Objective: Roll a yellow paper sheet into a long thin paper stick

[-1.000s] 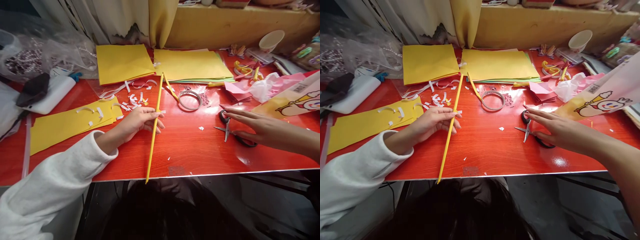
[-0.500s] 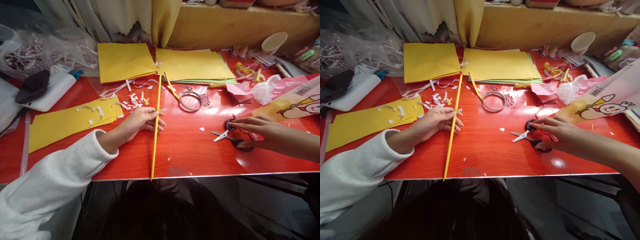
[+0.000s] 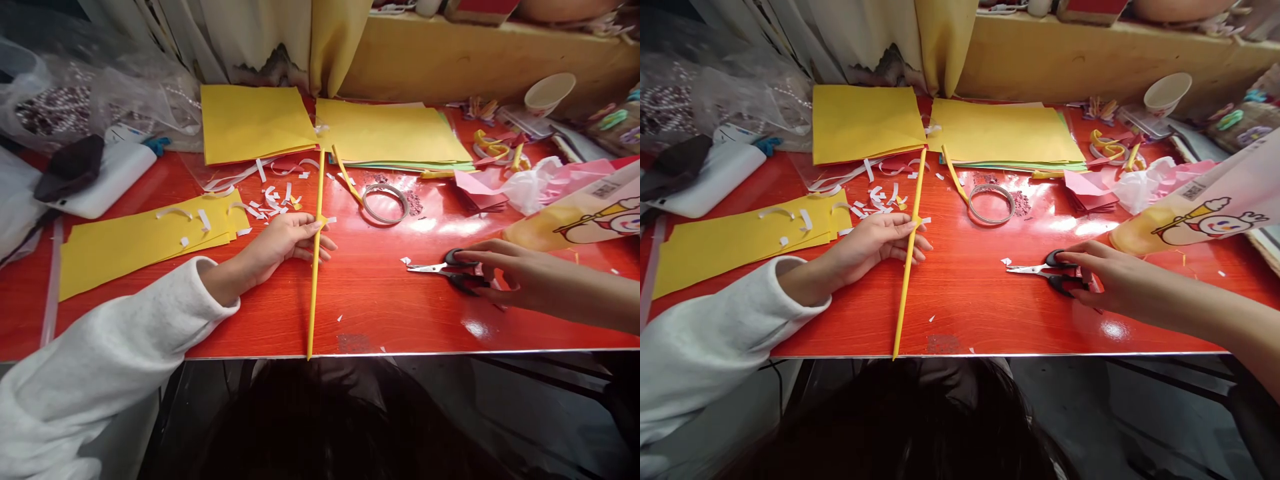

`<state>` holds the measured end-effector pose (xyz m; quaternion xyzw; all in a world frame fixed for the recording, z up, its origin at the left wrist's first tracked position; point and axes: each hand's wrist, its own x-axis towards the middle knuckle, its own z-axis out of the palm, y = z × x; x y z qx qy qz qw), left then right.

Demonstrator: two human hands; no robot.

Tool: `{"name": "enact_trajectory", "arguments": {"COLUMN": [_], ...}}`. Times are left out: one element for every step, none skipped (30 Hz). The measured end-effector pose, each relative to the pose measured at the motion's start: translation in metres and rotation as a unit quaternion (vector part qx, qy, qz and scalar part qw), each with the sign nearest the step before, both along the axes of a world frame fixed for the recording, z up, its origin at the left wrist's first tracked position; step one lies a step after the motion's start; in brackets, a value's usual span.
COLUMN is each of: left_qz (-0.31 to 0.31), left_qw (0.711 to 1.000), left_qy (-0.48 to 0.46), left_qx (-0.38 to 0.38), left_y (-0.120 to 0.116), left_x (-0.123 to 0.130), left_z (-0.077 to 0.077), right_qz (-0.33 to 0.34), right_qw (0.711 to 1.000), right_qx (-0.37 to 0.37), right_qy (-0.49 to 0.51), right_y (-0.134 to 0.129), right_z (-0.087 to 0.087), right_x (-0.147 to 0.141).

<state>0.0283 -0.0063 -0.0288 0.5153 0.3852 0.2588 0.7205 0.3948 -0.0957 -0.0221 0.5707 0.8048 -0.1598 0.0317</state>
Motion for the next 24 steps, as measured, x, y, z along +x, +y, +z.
{"name": "enact_trajectory", "arguments": {"left_qz": [-0.001, -0.003, -0.006, -0.008, -0.010, -0.011, -0.011, -0.012, -0.013, -0.014, -0.013, -0.011, -0.010, -0.010, -0.011, -0.013, -0.016, -0.018, -0.018, -0.018, -0.018, -0.017, -0.017, -0.017], "left_qw": [1.000, 1.000, 1.000, 1.000, 1.000, 1.000, 1.000, 1.000, 1.000, 1.000, 1.000, 1.000, 1.000, 1.000, 1.000, 1.000, 1.000, 1.000, 1.000, 1.000, 1.000, 1.000, 1.000, 1.000], "left_qy": [0.000, 0.002, 0.004, 0.006, 0.007, 0.007, 0.007, 0.006, 0.006, 0.006, 0.007, 0.009, 0.010, 0.011, 0.010, 0.009, 0.008, 0.008, 0.009, 0.011, 0.013, 0.015, 0.016, 0.017], "left_qx": [0.003, 0.005, 0.007, 0.007, 0.007, 0.005, 0.004, 0.003, 0.002, 0.001, 0.001, 0.000, -0.001, -0.002, -0.003, -0.004, -0.004, -0.004, -0.004, -0.002, 0.000, 0.002, 0.004, 0.004], "left_y": [0.000, 0.000, 0.000, 0.000, 0.000, 0.000, 0.000, 0.000, 0.000, 0.000, 0.000, 0.000, 0.000, 0.000, 0.000, 0.000, 0.000, 0.000, 0.000, 0.000, 0.000, 0.000, 0.000, 0.000], "left_x": [0.000, 0.000, 0.000, 0.000, 0.000, 0.000, 0.000, 0.000, 0.000, 0.000, 0.000, 0.000, 0.000, 0.000, 0.000, 0.000, 0.000, 0.000, 0.000, 0.000, 0.000, 0.000, 0.000, 0.000], "left_z": [0.000, 0.000, 0.000, 0.000, 0.000, 0.000, 0.001, 0.001, 0.001, 0.002, 0.002, 0.002, 0.002, 0.002, 0.002, 0.002, 0.002, 0.002, 0.002, 0.002, 0.002, 0.002, 0.003, 0.003], "right_qz": [0.009, 0.012, 0.010, 0.009, 0.008, 0.011, 0.020, 0.026, 0.030, 0.031, 0.024, 0.018, 0.011, 0.009, 0.010, 0.015, 0.022, 0.022, 0.013, -0.010, -0.058, -0.099, -0.143, -0.171], "right_qw": [1.000, 1.000, 1.000, 1.000, 1.000, 0.999, 0.998, 0.997, 0.997, 0.997, 0.998, 0.998, 0.995, 0.992, 0.988, 0.985, 0.983, 0.981, 0.979, 0.977, 0.973, 0.971, 0.962, 0.946], "right_qx": [0.012, 0.021, 0.015, 0.007, 0.003, -0.013, -0.029, -0.031, -0.025, -0.020, -0.002, 0.017, 0.044, 0.065, 0.083, 0.106, 0.129, 0.156, 0.184, 0.205, 0.220, 0.219, 0.218, 0.209], "right_qy": [-0.001, -0.005, -0.013, -0.018, -0.024, -0.033, -0.048, -0.060, -0.066, -0.065, -0.062, -0.066, -0.085, -0.110, -0.129, -0.136, -0.128, -0.110, -0.084, -0.059, -0.032, 0.009, 0.076, 0.177], "right_y": [0.000, 0.000, 0.002, 0.003, 0.006, 0.009, 0.013, 0.016, 0.020, 0.024, 0.027, 0.031, 0.034, 0.037, 0.039, 0.040, 0.041, 0.042, 0.042, 0.043, 0.043, 0.043, 0.043, 0.043], "right_z": [0.000, 0.001, 0.002, 0.003, 0.004, 0.005, 0.006, 0.006, 0.007, 0.007, 0.007, 0.007, 0.008, 0.008, 0.009, 0.011, 0.013, 0.016, 0.019, 0.023, 0.027, 0.030, 0.033, 0.035], "right_x": [-0.003, -0.008, -0.012, -0.017, -0.020, -0.023, -0.025, -0.027, -0.028, -0.030, -0.032, -0.035, -0.037, -0.040, -0.042, -0.044, -0.046, -0.047, -0.048, -0.048, -0.049, -0.050, -0.052, -0.054]}}
